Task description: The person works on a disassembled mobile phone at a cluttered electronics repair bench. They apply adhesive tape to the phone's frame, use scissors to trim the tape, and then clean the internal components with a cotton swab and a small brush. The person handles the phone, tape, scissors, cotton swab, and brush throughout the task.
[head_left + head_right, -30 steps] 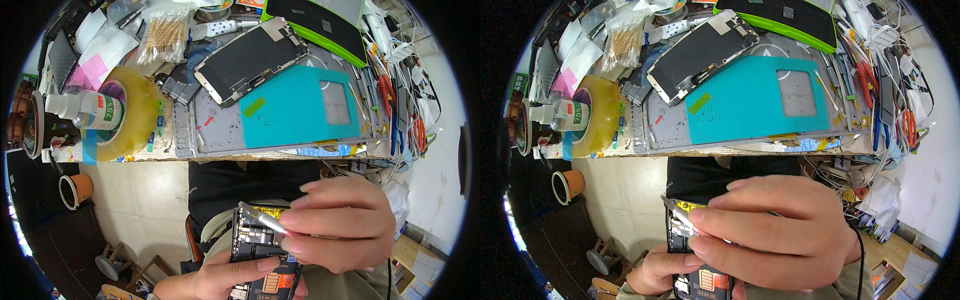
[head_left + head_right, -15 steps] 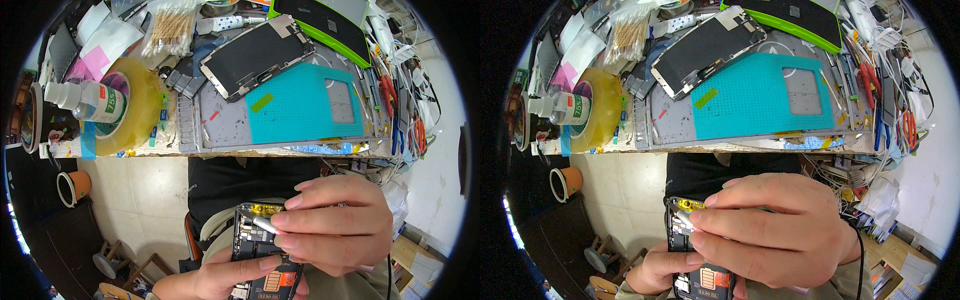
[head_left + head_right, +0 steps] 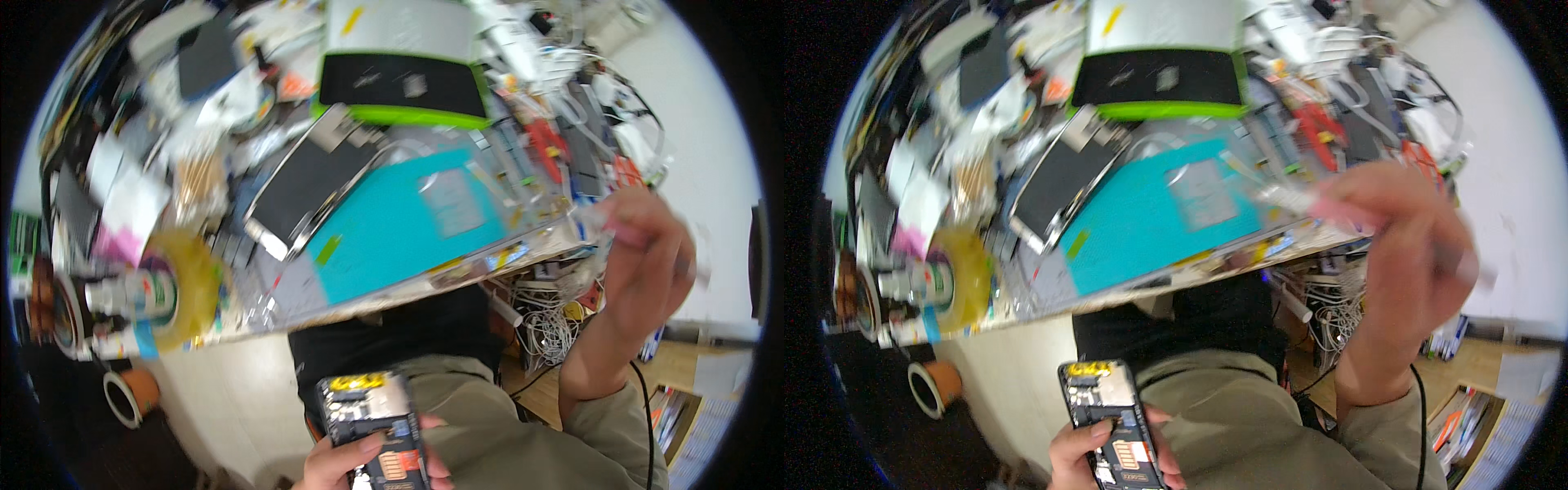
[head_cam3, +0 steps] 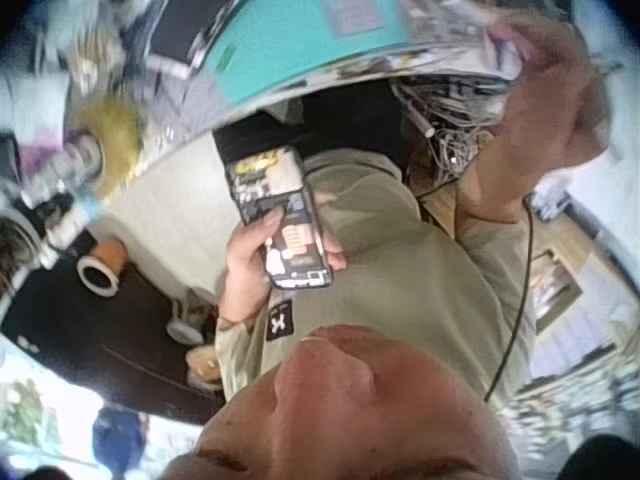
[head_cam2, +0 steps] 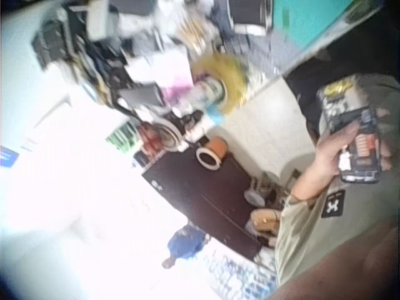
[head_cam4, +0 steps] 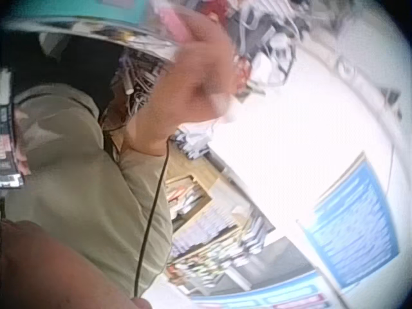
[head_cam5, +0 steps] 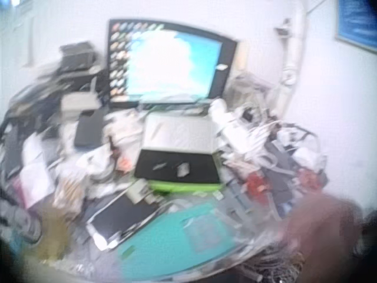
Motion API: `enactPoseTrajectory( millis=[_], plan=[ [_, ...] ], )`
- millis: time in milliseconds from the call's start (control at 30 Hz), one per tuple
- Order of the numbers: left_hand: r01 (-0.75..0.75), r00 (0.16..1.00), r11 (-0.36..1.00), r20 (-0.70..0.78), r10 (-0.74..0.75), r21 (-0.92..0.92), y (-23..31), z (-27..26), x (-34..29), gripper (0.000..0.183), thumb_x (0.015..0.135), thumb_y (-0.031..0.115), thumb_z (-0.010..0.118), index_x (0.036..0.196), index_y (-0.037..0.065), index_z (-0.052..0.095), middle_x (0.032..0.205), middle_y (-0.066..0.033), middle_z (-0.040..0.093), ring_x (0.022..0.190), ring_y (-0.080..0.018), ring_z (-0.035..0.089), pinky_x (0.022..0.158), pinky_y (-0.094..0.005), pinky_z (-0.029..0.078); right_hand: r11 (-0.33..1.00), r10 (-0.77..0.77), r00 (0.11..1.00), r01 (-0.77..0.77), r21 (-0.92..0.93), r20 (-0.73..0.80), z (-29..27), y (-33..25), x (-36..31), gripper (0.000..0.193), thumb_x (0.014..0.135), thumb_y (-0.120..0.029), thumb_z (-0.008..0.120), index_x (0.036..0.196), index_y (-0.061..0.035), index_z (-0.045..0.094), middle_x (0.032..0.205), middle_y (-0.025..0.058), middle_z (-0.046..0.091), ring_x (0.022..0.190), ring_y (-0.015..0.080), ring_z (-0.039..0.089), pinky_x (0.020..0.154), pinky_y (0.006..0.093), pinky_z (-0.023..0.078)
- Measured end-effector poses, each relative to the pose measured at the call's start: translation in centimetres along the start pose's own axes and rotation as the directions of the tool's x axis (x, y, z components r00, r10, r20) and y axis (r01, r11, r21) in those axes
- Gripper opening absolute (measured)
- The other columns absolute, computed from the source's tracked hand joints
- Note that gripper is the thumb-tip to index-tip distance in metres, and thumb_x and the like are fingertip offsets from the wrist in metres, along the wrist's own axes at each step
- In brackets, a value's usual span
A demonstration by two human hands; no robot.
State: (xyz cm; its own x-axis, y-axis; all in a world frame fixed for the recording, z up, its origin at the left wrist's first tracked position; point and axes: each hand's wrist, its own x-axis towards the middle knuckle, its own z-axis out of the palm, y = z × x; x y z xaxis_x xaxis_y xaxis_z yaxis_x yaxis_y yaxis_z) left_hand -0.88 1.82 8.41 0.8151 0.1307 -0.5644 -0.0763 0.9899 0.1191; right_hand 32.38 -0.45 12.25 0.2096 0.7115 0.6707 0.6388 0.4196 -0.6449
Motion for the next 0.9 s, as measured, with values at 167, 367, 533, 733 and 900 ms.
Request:
enactPoseTrajectory(
  millis=[167, 367, 533, 733, 900],
  plan=[
    [-0.061, 0.993, 0.994, -0.098, 0.07, 0.089, -0.8, -0.1, 1.0, 0.071, 0.097, 0.044, 0.059, 0.144, -0.008, 0.048, 0.097, -0.029, 0.072, 0.087, -0.0455, 0.075, 0.081, -0.0539, 0.063, 0.989, 0.126, 0.789, -0.053, 0.138, -0.601, -14.8, 4.5, 4.1, 0.037, 0.109, -0.029, 0.057, 0.105, 0.0069, 0.067, 0.096, 0.0157, 0.072, 0.07, 0.0158, 0.056, 0.069, 0.0308, 0.048],
    [-0.053, 0.998, 0.988, -0.028, 0.058, 0.142, -0.8, 0.4, 3.2, 0.068, 0.1, 0.043, 0.056, 0.147, -0.005, 0.046, 0.102, -0.0286, 0.072, 0.09, -0.0476, 0.074, 0.083, -0.0567, 0.061, 0.921, -0.188, 0.797, -0.058, -0.384, -0.574, -17.3, 7.2, 10.6, 0.023, 0.102, -0.026, 0.064, 0.103, -0.0049, 0.073, 0.089, 0.0054, 0.071, 0.073, 0.0114, 0.059, 0.064, 0.031, 0.048],
    [-0.115, 0.99, 0.989, -0.066, 0.121, 0.088, -1.4, 1.2, 3.0, 0.066, 0.1, 0.041, 0.056, 0.148, -0.004, 0.046, 0.105, -0.0268, 0.072, 0.093, -0.0461, 0.073, 0.085, -0.0572, 0.06, 0.646, -0.25, 0.709, 0.629, -0.432, 0.659, -4.8, 9.2, 4.3, 0.009, 0.088, -0.014, 0.067, 0.095, -0.008, 0.068, 0.092, 0.005, 0.061, 0.09, 0.0232, 0.065, 0.073, 0.0367, 0.057],
    [-0.136, 0.986, 0.989, -0.091, 0.141, 0.058, -1.8, 1.7, 3.7, 0.062, 0.099, 0.036, 0.057, 0.146, -0.003, 0.05, 0.098, -0.0224, 0.071, 0.088, -0.0398, 0.07, 0.084, -0.0571, 0.058, 0.665, -0.051, 0.787, 0.486, -0.567, 0.615, -4.6, 13.9, 1.8, 0.04, 0.084, -0.013, 0.068, 0.123, -0.0075, 0.067, 0.108, 0.0061, 0.064, 0.099, 0.024, 0.063, 0.078, 0.0359, 0.058],
    [-0.135, 0.976, 0.988, -0.161, 0.146, 0.074, -1.5, 1.8, 4.4, 0.062, 0.099, 0.036, 0.056, 0.146, -0.003, 0.049, 0.096, -0.0204, 0.07, 0.09, -0.0392, 0.069, 0.083, -0.0577, 0.057, 0.755, 0.076, 0.909, 0.217, -0.619, 0.411, -8.3, 14.0, 2.3, 0.036, 0.085, -0.013, 0.065, 0.12, -0.0074, 0.069, 0.108, 0.0092, 0.069, 0.1, 0.0294, 0.067, 0.08, 0.0408, 0.058]
  ],
)
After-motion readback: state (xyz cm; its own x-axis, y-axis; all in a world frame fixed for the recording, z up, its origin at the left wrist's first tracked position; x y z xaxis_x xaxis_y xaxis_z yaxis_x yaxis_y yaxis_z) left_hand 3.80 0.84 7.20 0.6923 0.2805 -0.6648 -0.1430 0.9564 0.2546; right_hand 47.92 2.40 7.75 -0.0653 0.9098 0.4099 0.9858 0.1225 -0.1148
